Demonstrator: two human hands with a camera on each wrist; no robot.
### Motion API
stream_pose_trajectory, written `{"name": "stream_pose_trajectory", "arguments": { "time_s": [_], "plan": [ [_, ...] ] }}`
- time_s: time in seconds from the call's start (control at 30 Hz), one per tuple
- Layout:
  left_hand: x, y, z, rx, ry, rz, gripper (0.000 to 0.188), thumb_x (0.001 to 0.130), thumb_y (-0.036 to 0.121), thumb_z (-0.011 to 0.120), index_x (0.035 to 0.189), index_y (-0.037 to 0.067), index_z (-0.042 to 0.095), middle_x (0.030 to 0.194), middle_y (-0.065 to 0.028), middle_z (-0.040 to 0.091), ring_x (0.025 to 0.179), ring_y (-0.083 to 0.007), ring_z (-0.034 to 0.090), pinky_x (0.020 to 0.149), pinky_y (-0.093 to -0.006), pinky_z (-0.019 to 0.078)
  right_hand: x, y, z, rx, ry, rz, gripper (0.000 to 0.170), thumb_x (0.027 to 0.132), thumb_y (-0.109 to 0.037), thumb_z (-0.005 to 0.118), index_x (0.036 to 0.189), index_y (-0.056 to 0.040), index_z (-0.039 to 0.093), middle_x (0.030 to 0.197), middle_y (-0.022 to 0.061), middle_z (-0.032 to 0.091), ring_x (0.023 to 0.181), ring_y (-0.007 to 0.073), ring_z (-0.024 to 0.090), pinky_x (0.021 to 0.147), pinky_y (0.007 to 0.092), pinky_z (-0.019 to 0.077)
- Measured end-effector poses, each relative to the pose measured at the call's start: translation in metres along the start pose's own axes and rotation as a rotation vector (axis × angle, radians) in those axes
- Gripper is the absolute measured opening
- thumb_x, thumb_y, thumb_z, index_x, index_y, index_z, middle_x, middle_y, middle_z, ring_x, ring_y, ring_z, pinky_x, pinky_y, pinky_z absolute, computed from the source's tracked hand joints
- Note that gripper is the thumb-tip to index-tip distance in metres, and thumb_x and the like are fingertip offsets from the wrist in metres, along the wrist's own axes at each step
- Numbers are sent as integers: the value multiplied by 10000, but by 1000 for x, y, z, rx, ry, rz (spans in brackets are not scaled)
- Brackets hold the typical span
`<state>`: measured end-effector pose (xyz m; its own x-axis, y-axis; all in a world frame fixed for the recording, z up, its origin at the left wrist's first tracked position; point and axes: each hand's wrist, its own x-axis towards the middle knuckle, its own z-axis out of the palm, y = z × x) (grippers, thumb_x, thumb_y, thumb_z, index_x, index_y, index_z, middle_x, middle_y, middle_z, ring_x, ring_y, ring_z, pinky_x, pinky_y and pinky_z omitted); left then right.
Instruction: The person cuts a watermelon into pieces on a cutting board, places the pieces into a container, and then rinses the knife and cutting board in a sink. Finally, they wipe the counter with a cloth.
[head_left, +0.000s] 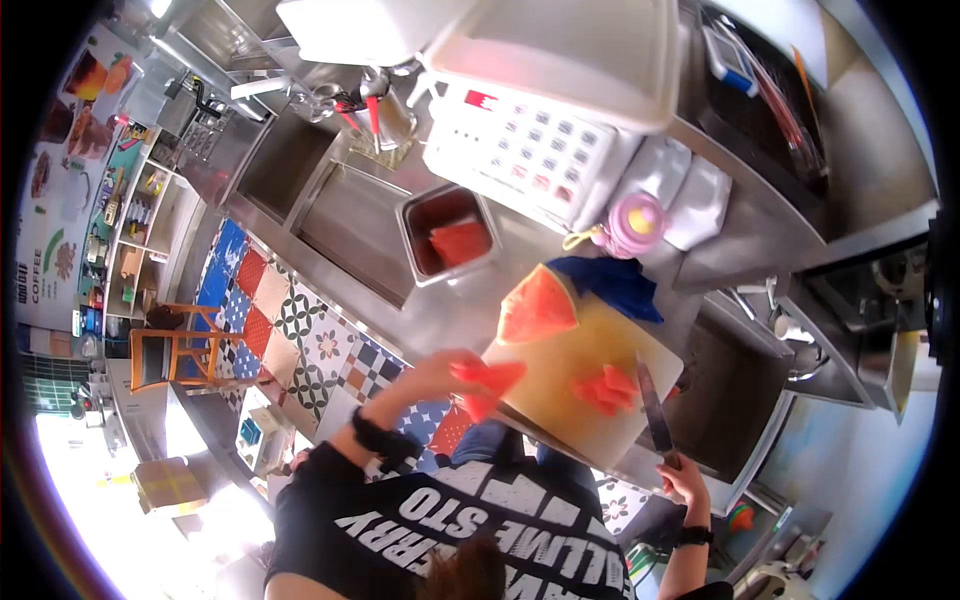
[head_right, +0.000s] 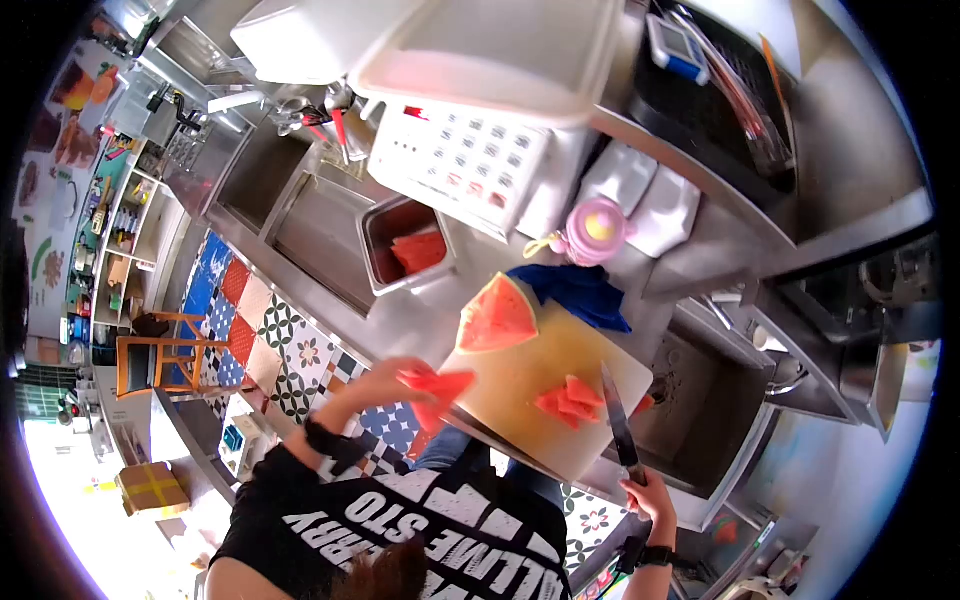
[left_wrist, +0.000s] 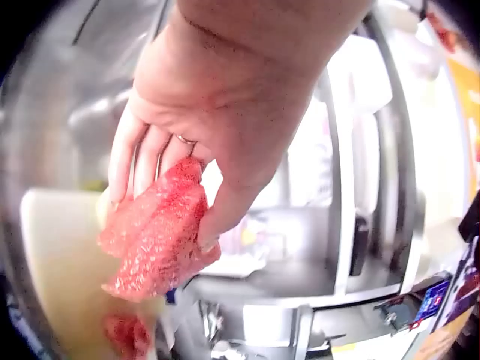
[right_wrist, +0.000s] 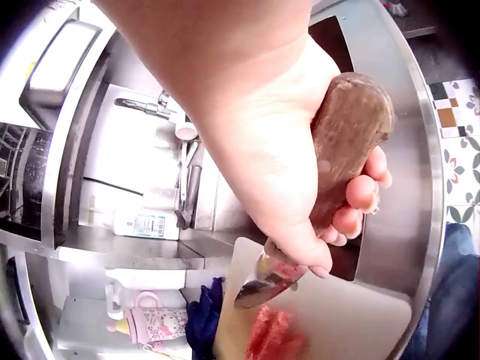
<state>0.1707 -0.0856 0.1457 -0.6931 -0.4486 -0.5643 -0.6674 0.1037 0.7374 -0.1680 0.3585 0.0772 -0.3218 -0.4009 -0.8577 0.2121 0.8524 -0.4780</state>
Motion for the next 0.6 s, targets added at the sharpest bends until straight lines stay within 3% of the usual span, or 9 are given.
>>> {"name": "stream_pose_trajectory", "arguments": {
  "time_s": [0.1, 0.17, 0.27, 0.4, 0.5, 0.6],
  "plan": [
    [-9, 36, -105, 10, 380, 7, 482, 715, 312, 792, 1078, 25, 656, 957, -103, 698, 876, -165, 644, 813, -343, 506, -11, -19, 17, 76, 44, 33, 197, 861, -159, 707, 836, -33, 557, 575, 41, 563, 447, 129, 537, 410, 279, 432],
    [16, 39, -151, 49, 511, 60, 443, 715, 303, 781, 1044, 30, 663, 913, -120, 697, 835, -201, 659, 782, -331, 511, -19, -33, 30, 141, 96, 53, 196, 861, -159, 707, 846, -34, 557, 581, 44, 565, 454, 132, 542, 409, 277, 432],
    [85, 23, -188, 363, 447, 165, 508, 667, 353, 776, 1031, 15, 669, 895, -157, 699, 798, -321, 674, 723, -419, 531, -30, -43, 51, 168, 174, 71, 193, 860, -160, 710, 863, -39, 560, 587, 44, 566, 455, 133, 539, 413, 277, 434],
    [177, 9, -180, 717, 123, -5, 437, 625, 343, 767, 891, 0, 717, 885, -224, 679, 853, -368, 658, 772, -414, 523, -62, -52, 74, 179, 221, 138, 199, 850, -170, 726, 865, -38, 579, 582, 24, 561, 463, 113, 531, 427, 264, 432],
    [217, -11, -172, 729, -116, -29, 467, 623, 335, 764, 941, -4, 712, 928, -233, 675, 876, -377, 653, 782, -404, 524, -81, -34, 86, 189, 248, 186, 202, 843, -175, 732, 859, -37, 587, 589, 20, 564, 473, 106, 532, 435, 265, 436],
    [232, -26, -157, 757, -100, -12, 415, 680, 268, 714, 953, -43, 696, 957, -249, 665, 919, -397, 641, 819, -424, 515, -89, -17, 90, 222, 246, 198, 189, 849, -160, 720, 833, -42, 573, 590, 31, 569, 468, 121, 546, 429, 277, 439]
  ]
}}
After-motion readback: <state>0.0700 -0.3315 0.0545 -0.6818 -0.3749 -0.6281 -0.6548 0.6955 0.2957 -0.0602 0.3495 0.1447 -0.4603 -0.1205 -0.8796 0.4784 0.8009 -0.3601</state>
